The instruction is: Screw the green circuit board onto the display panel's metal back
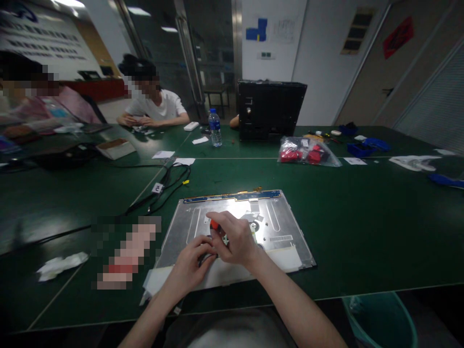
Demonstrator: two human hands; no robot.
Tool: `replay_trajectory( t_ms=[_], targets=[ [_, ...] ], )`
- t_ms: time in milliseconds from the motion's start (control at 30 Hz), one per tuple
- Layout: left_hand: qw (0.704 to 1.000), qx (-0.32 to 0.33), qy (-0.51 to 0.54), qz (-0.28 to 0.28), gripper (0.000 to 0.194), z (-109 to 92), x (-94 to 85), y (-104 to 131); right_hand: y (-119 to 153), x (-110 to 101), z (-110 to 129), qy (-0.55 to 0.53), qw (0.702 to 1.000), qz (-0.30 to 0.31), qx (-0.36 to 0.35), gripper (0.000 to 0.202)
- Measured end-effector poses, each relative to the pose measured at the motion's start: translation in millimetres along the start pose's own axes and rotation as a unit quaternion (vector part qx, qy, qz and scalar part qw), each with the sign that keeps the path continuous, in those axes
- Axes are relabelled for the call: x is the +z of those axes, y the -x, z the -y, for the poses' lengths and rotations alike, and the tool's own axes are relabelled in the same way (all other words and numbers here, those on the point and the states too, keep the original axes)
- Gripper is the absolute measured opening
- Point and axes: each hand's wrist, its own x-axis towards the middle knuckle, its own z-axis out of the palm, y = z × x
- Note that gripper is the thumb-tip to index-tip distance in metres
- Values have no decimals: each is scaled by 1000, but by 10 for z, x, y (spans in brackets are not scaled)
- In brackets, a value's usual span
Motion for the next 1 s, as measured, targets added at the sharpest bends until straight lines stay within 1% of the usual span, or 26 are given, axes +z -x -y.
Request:
replay_trajectory(
  t_ms=[267, 400, 600, 700, 833, 1000],
  targets=[
    [1000, -4, -3, 6, 16, 10, 1, -2, 5, 37, -36, 24, 999, -22, -16, 30],
    [1000, -8, -9, 4, 16, 0, -8, 2, 6, 32, -54, 18, 999, -17, -24, 30],
    [1000, 3, -5, -10, 15, 4, -1, 0, 6, 9, -18, 24, 1000, 12, -15, 38],
    [1000, 3, 1, -7, 16, -1, -6, -1, 12, 5, -2, 15, 1000, 18, -12, 40],
    [1000, 1, 10, 2, 17, -9, -11, -2, 13, 14, 1, 18, 1000, 0, -7, 39],
    [1000, 0, 10, 2, 17, 0, -4, -4, 5, 31, -1, 35, 999, -13, -2, 34]
  ],
)
